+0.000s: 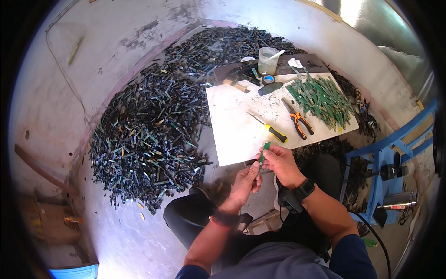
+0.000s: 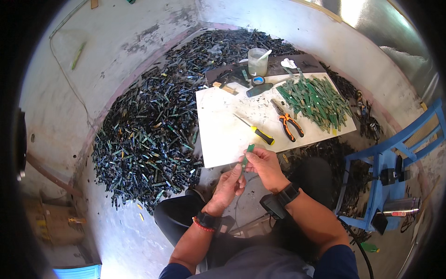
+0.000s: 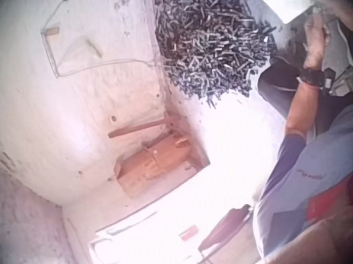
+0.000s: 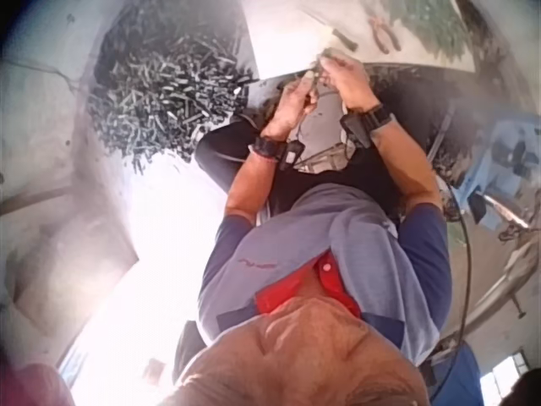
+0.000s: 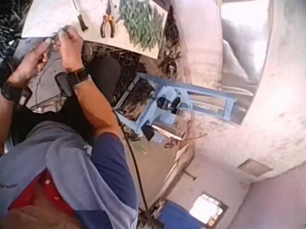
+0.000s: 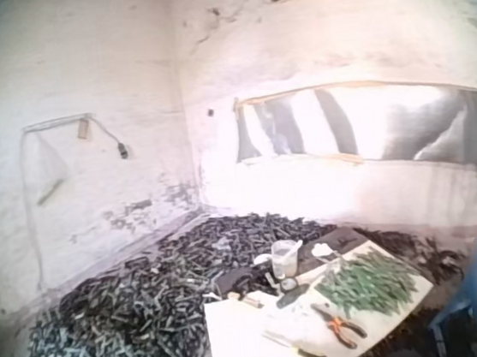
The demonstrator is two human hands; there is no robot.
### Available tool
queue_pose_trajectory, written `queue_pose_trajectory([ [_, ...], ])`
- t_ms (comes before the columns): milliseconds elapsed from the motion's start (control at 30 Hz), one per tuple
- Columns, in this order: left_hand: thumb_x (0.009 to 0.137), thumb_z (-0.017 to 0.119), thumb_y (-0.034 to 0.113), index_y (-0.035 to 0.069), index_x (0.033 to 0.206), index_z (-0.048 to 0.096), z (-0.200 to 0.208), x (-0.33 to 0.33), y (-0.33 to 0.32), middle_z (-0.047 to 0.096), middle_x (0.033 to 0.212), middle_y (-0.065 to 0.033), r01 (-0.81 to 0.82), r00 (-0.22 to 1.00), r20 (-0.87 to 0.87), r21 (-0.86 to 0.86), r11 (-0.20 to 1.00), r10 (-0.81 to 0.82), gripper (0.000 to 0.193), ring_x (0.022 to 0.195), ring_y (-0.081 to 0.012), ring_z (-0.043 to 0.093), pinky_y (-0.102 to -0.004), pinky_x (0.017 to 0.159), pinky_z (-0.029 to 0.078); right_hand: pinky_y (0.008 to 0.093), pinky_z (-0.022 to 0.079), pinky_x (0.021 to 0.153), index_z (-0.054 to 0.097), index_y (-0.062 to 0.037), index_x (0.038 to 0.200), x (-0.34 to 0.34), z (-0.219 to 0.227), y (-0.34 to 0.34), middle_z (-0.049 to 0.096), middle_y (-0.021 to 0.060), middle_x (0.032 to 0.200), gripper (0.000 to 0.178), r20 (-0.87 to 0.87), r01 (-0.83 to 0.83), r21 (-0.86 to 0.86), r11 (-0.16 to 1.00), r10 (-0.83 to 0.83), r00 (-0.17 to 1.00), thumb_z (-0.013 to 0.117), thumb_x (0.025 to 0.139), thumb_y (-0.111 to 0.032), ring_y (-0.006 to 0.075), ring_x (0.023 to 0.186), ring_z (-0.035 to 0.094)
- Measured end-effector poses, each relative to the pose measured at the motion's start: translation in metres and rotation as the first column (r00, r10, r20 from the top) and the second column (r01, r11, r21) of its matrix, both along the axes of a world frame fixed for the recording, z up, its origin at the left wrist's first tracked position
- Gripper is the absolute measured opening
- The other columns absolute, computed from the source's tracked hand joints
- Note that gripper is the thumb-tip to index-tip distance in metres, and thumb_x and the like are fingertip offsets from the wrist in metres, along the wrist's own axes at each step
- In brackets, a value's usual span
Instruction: The person sits on the floor and uses a screwdriver and pliers to disassemble small green electronic components. They remove screws and strip wires from the items, placing the processed parts onto a white board.
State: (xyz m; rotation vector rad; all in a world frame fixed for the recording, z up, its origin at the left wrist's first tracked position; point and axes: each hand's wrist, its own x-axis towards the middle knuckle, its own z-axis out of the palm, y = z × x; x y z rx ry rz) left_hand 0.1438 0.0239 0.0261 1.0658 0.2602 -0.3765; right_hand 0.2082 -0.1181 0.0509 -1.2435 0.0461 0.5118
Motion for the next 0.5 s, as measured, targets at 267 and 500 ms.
queue_pose_trajectory([
  [267,0.097,0.042,0.048,0.009,0.069,0.049,0.005,-0.001,0.000,0.049,0.062,-0.0018,0.042,0.999,0.015,0.075,0.996,-0.044,0.049,0.051,-0.0111,0.044,-0.0234,0.048,0.032,0.0249,0.051,0.065,0.063,-0.0015,0.098,0.015,-0.008,0.016,0.067,0.0062,0.088,0.015,0.043,-0.057,0.019,0.998,0.056,0.998,0.056,0.093,-0.014,0.0096,0.070,0.059],
  [500,0.097,0.040,0.052,0.008,0.069,0.049,0.003,0.000,0.003,0.049,0.062,-0.0029,0.018,1.000,0.007,0.035,0.999,-0.018,0.053,0.053,-0.0120,0.045,-0.0249,0.049,0.033,0.0264,0.054,0.069,0.063,0.0007,0.099,0.018,-0.006,0.018,0.066,0.0079,0.090,0.017,0.049,-0.109,-0.052,0.993,0.112,0.993,0.057,0.094,-0.015,0.0113,0.074,0.062],
])
